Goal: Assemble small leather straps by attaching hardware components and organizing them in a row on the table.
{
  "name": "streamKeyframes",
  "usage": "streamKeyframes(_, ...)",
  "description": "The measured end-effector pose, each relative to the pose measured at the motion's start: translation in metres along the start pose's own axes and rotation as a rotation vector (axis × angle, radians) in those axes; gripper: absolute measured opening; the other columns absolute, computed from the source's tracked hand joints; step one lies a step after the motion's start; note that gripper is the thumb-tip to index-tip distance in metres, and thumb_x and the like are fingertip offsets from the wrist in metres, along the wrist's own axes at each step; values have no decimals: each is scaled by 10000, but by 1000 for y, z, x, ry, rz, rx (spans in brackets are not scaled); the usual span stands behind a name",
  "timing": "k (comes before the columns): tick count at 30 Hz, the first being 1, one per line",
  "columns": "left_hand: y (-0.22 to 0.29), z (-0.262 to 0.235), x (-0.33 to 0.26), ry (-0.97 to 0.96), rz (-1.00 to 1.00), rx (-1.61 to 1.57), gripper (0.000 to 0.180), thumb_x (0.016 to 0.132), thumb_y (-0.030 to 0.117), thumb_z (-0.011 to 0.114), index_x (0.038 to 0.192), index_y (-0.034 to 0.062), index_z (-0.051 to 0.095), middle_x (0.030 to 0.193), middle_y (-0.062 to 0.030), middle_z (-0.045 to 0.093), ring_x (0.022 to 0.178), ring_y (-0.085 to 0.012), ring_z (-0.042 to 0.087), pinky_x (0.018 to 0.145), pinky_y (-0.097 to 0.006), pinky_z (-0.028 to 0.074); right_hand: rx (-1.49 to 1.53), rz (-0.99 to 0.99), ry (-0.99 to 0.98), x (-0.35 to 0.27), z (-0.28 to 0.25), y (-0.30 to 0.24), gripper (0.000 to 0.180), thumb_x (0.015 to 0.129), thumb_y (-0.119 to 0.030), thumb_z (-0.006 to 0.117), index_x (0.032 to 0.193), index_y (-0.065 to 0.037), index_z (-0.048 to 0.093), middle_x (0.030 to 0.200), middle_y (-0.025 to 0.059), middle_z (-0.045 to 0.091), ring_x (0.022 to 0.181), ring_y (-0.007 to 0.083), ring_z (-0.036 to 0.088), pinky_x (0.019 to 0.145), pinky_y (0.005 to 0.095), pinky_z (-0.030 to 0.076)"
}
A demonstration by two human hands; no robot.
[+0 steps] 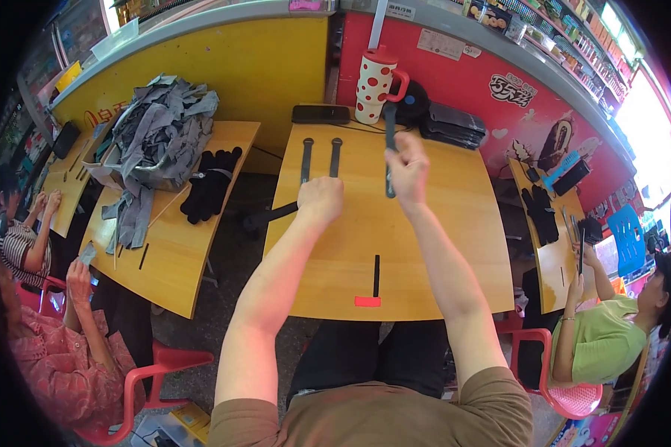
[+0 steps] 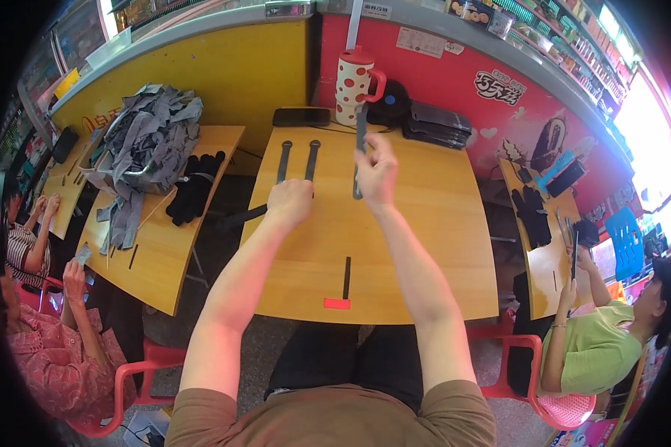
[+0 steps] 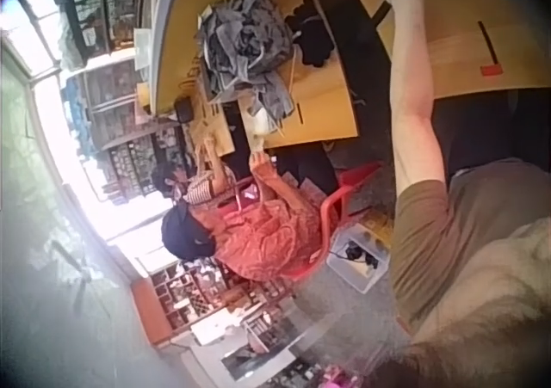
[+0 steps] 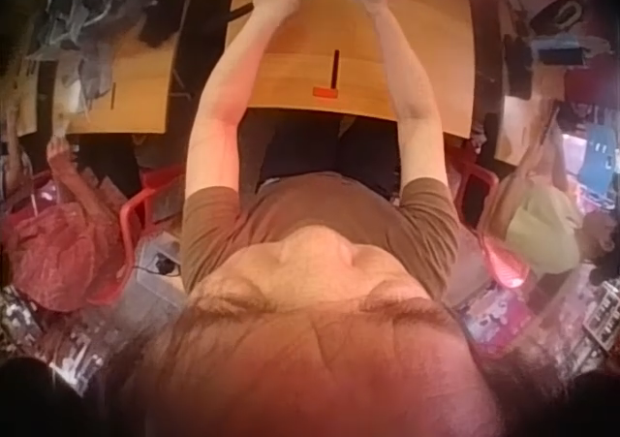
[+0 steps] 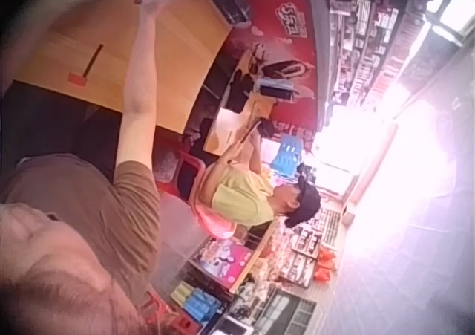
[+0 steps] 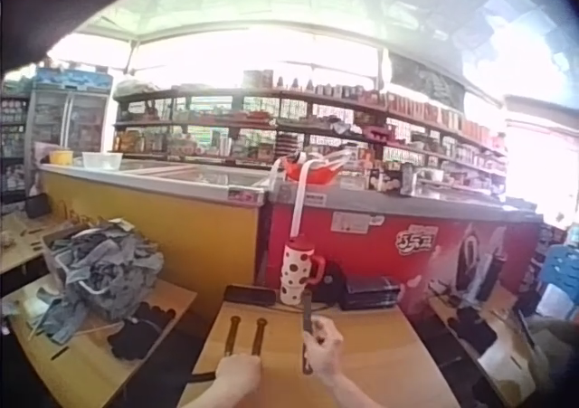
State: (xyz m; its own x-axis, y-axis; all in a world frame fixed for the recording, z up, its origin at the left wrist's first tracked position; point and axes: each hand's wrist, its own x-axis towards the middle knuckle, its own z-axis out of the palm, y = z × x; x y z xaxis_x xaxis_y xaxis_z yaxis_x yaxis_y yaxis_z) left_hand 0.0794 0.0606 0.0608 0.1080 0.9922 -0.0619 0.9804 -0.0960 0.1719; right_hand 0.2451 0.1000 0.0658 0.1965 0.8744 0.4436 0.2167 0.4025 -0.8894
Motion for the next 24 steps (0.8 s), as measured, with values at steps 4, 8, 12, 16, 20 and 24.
streamKeyframes(4, 13, 2, 5, 30, 35, 13, 163, 821, 45, 559, 899, 23, 701, 952, -163, 699, 930, -297, 682, 769, -389, 552, -759, -212, -194, -11, -2, 85, 213, 881, -219, 619, 993, -41, 647, 771, 134, 637, 718, 305, 647, 614, 399, 480)
streamKeyframes(8, 5, 6, 4, 18, 62, 26, 155, 821, 53, 568, 900, 21, 697, 949, -167, 697, 927, -295, 682, 769, -397, 553, -946, -167, -254, -14, 11, 79, 269, 888, -325, 605, 1017, -96, 662, 845, 145, 649, 806, 358, 640, 666, 434, 498)
streamKeyframes(12, 3, 0, 5, -19, 54, 38, 147, 812, 45, 575, 897, 20, 692, 944, -166, 696, 922, -305, 681, 765, -400, 554, -808, -164, -132, -14, 9, 69, 228, 887, -284, 608, 997, -93, 666, 850, 134, 645, 807, 342, 640, 662, 422, 491)
streamKeyframes(16, -2, 6, 8, -8, 65, 55, 192, 838, 142, 647, 981, 14, 643, 882, -176, 681, 875, -341, 670, 743, -435, 533, -624, -174, 31, -14, 2, 77, 130, 867, -200, 607, 934, -108, 668, 878, 132, 611, 747, 342, 624, 637, 434, 483)
streamKeyframes(20, 3, -14, -14, 64, 32, 103, 285, 847, 195, 672, 1049, 13, 588, 875, -173, 676, 848, -346, 665, 717, -439, 525, -632, -221, 33, -13, 3, 87, 102, 847, -177, 615, 884, -108, 681, 865, 127, 598, 732, 343, 616, 622, 426, 479)
streamKeyframes(24, -2, -51, -66, 256, 133, -64, 378, 854, 195, 672, 1149, -7, 549, 821, -192, 654, 754, -365, 646, 637, -449, 491, -732, -175, -161, -13, 5, 81, 108, 851, -176, 614, 861, -99, 690, 864, 132, 597, 722, 340, 615, 617, 430, 479)
